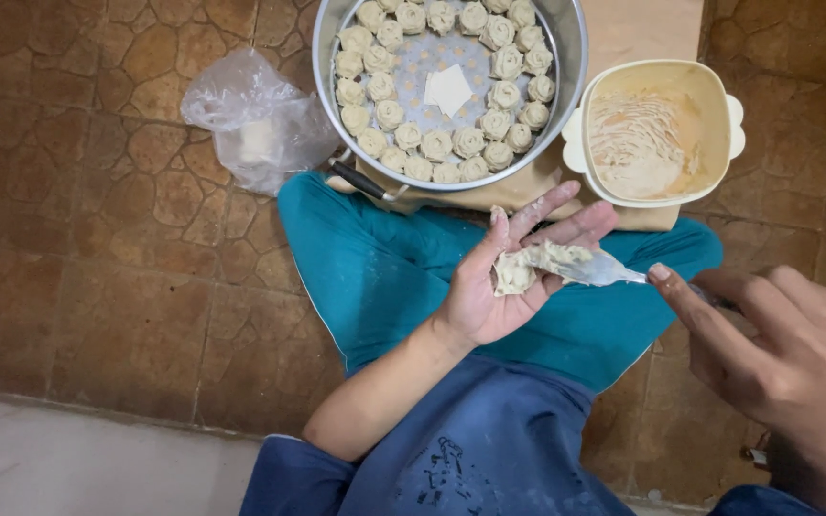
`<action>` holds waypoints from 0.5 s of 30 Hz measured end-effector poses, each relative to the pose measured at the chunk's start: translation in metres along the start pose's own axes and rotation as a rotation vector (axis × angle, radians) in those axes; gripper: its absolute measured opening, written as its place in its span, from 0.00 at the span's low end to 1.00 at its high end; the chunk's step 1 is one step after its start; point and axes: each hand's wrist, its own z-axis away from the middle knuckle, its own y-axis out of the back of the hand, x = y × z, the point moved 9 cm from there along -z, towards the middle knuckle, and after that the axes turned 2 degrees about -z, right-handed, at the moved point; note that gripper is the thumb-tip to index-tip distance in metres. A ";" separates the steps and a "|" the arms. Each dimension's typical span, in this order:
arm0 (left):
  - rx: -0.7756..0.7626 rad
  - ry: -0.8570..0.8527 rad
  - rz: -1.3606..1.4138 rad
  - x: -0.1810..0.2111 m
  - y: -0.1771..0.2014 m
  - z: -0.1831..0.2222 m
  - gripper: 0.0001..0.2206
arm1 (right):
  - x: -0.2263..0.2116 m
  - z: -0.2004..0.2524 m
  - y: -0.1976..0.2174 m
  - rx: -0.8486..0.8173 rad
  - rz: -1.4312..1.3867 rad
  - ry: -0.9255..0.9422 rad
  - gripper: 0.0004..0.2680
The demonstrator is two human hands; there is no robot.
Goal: Assembling dumplings by placing filling on wrappers and folding them by hand.
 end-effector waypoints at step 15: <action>0.085 -0.114 0.054 0.013 0.001 -0.002 0.28 | 0.000 0.008 -0.005 -0.014 0.029 0.018 0.23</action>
